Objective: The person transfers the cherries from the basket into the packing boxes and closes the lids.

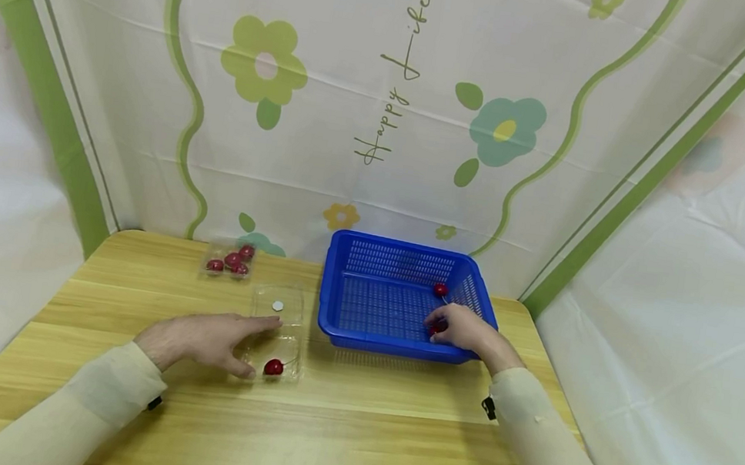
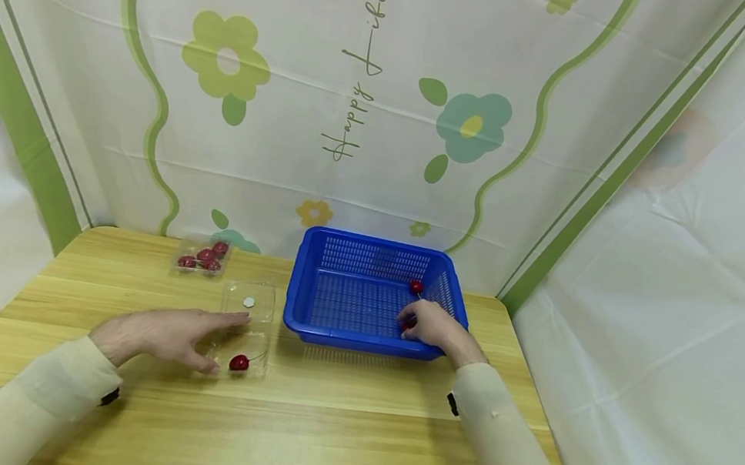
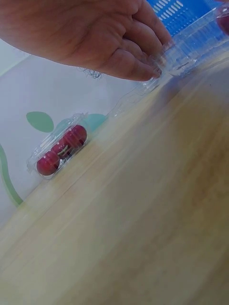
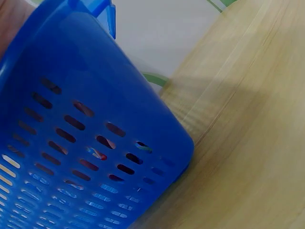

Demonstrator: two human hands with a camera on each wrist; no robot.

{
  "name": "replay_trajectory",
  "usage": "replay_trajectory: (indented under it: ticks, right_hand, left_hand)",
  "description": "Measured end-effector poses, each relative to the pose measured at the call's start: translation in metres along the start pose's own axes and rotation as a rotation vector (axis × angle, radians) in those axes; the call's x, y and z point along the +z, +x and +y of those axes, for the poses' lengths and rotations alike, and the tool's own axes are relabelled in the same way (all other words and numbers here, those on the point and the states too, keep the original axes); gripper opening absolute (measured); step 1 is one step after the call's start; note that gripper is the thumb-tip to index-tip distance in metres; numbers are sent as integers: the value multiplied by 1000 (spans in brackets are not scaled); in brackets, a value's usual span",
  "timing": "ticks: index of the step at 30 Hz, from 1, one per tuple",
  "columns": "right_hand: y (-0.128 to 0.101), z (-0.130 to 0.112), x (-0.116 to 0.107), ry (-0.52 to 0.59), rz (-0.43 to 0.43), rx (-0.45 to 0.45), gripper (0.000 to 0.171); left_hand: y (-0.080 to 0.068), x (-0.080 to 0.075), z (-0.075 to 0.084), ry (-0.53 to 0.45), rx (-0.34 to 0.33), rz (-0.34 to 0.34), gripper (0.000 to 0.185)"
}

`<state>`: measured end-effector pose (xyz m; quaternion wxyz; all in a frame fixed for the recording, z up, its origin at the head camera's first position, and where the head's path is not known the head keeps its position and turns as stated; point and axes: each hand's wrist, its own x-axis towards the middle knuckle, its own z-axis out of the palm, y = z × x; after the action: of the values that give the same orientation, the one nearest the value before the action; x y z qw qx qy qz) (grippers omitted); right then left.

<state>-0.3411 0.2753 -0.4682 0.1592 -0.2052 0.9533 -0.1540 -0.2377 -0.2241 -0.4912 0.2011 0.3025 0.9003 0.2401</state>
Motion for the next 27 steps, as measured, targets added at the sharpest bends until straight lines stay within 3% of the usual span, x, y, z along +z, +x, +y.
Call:
replay_trajectory:
  ticks: [12, 27]
  right_hand:
    - [2, -6, -2, 5, -42, -16, 20]
    - [9, -20, -4, 30, 63, -81, 21]
  left_hand:
    - [1, 2, -2, 5, 1, -1, 103]
    - [2, 2, -3, 12, 2, 1, 102]
